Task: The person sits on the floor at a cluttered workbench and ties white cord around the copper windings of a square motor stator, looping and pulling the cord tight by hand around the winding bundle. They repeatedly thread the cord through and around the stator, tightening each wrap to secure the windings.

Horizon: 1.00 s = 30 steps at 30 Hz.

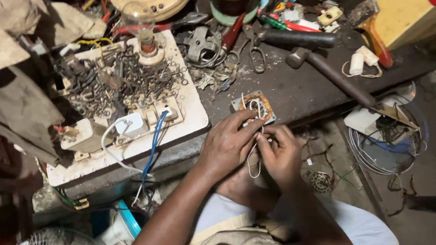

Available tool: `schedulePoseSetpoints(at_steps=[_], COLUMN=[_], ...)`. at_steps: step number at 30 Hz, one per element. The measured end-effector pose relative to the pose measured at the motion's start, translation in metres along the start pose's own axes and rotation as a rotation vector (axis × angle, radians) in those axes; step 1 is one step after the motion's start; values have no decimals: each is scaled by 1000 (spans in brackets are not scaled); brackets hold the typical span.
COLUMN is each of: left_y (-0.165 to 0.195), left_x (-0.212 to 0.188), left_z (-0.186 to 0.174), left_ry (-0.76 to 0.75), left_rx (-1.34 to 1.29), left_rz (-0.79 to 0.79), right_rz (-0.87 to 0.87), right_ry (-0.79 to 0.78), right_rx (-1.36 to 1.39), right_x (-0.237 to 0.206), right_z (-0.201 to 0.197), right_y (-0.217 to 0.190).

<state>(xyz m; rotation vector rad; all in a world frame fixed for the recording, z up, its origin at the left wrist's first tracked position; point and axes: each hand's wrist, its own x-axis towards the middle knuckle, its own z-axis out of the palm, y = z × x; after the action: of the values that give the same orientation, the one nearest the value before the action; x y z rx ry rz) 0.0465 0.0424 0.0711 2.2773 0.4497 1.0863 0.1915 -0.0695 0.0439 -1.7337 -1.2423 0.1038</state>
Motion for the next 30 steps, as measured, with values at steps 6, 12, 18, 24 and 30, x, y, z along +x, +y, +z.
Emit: schedulePoseSetpoints(at_steps=[6,12,18,24,30], left_y=[5,5,5,5,11], left_x=[4,3,4,6,19], left_z=[-5,-9,-9,-14,-19], left_ry=[26,-3,-18,-35,-92], left_rx=[-18,-22,72,63,246], left_rz=[0,-10,13,34,21], right_rz=[65,221,310,384,413], right_ry=[-88,-196,-129,-111,-157], right_rx=[295,354,629,720,788], right_x=[-20,-76,-91,-91,-93], right_z=[-5,-47,-51,-41,-32], right_y=[5,28,40,39,25])
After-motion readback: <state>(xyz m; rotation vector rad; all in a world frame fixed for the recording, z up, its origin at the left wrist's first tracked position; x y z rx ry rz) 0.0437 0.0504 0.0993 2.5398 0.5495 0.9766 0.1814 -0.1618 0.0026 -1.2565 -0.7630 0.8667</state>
